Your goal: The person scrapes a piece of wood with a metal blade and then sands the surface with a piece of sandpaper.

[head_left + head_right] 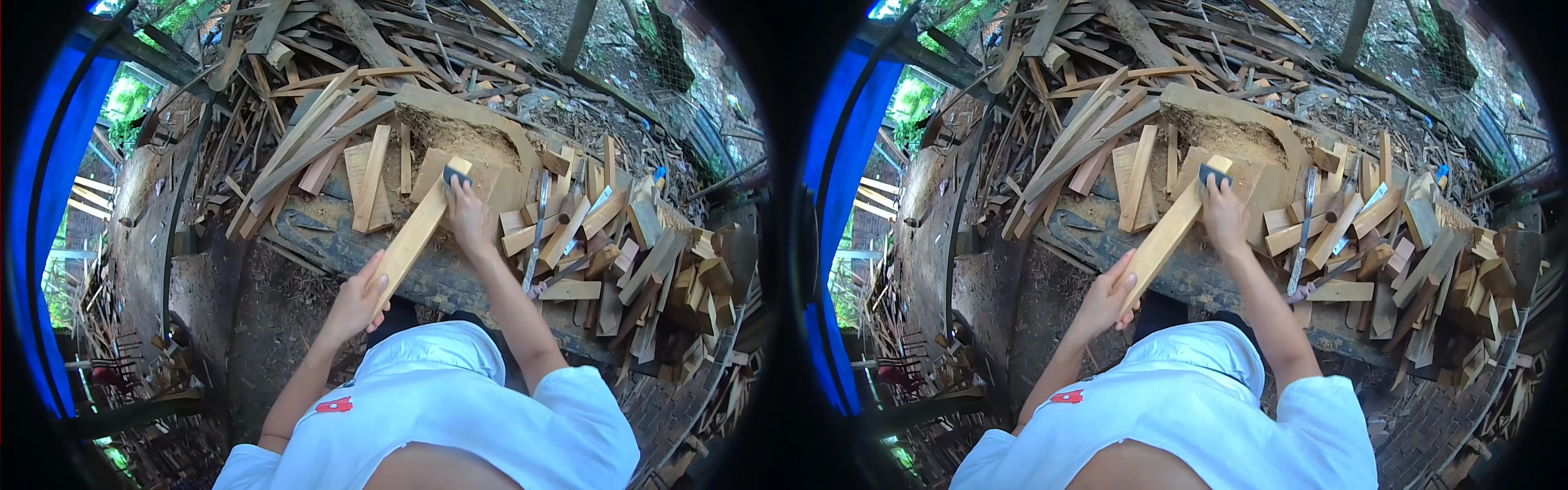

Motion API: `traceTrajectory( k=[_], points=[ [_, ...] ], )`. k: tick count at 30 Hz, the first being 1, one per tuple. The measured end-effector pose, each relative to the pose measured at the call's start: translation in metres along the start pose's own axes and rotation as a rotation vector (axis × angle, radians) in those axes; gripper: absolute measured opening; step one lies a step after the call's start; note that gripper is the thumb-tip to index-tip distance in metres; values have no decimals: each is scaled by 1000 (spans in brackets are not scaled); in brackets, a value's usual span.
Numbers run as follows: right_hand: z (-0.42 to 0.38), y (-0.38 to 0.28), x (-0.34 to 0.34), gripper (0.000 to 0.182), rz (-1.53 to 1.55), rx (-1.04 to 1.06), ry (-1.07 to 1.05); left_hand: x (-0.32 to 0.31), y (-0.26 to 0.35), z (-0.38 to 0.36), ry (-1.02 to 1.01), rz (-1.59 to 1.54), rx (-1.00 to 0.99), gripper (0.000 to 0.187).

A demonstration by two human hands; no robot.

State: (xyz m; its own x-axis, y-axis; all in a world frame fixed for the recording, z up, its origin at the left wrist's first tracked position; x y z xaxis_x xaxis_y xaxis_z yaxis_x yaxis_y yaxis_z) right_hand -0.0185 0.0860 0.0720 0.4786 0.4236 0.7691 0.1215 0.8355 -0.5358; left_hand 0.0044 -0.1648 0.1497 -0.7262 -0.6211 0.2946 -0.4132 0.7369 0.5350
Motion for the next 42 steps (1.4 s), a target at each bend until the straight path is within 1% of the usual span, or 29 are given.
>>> traceTrajectory(
  k=[1,3,4,6,8,9,10,11,12,13,15,16,17,19,20,21,22,24,25,26,28,29,30,32,35,36,38,39,42],
  points=[
    [12,8,1,37,-36,-70,-79,1,-4,4,-59,-83,19,54],
    [35,33,-17,36,-73,-105,-122,1,-5,6,-165,-236,68,53],
    [41,38,-25,35,-105,-136,-162,4,-5,6,-158,-231,64,53],
    [34,25,-25,32,-149,-112,-130,4,-10,9,-217,-322,98,52],
    [19,-12,-8,35,-216,88,-36,4,-10,11,-220,-293,102,53],
    [14,-31,5,35,-250,222,98,2,-9,10,-254,-314,110,54],
    [19,-30,7,35,-248,220,93,0,-9,9,-289,-336,124,55],
    [23,-17,1,31,-175,120,-22,-3,-13,11,-358,-389,148,57],
    [27,-6,-4,28,-103,18,-140,-4,-14,9,-363,-393,165,57],
    [36,13,-11,27,-135,-31,-156,-7,-9,7,-396,-384,158,57],
    [52,34,-20,27,-149,-39,-142,-12,4,4,-468,-379,125,59],
    [55,40,-25,27,-158,-42,-127,-11,4,3,-465,-379,124,59],
    [52,44,-32,29,-167,-34,-135,-10,4,3,-489,-439,138,58],
    [42,2,-4,29,-145,-1,-127,-9,5,6,-510,-499,137,58],
    [34,-16,5,28,-121,29,-127,-12,2,8,-557,-568,149,57],
    [29,-26,13,25,-160,109,-33,-16,1,7,-607,-636,169,56],
    [29,-24,11,25,-160,100,-40,-17,0,6,-611,-635,180,56],
    [41,-12,2,22,-124,68,-138,-19,0,4,-625,-756,243,55],
    [51,1,-4,21,-185,34,-191,-17,-3,7,-629,-755,233,55],
    [60,17,-15,21,-188,30,-191,-20,-4,6,-633,-753,235,55],
    [76,48,-34,20,-109,-96,-185,-16,0,6,-636,-742,210,55],
    [72,44,-34,21,-134,-66,-169,-15,-3,8,-622,-757,219,55],
    [61,27,-27,21,-132,-57,-157,-15,-2,8,-638,-752,225,54],
    [43,-11,-1,25,-180,40,-66,-15,-11,13,-647,-783,231,54],
    [41,-16,7,28,-110,74,-102,-17,-8,10,-641,-776,256,53],
    [42,-5,-1,28,-107,61,-122,-16,-5,9,-623,-748,238,53],
    [66,42,-23,29,-124,-54,-170,-16,-1,8,-584,-688,226,54],
    [71,49,-25,29,-116,-77,-154,-17,0,9,-583,-684,218,54],
    [56,38,-26,31,-132,-33,-77,-14,-2,8,-568,-700,216,55]
  ],
)
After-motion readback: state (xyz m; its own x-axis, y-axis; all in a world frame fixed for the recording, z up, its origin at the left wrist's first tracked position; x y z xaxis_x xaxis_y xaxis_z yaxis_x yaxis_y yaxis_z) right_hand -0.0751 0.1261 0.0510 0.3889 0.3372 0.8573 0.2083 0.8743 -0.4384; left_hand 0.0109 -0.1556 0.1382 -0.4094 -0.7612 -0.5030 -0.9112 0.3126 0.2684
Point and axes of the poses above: each hand's wrist, its own z-axis towards the middle knuckle, its own x-axis out of the back of the hand, y = z × x, the point moved 9 cm from there along z, towards the middle knuckle, and after that the axes turned 15 degrees about x, right-handed, at the moved point
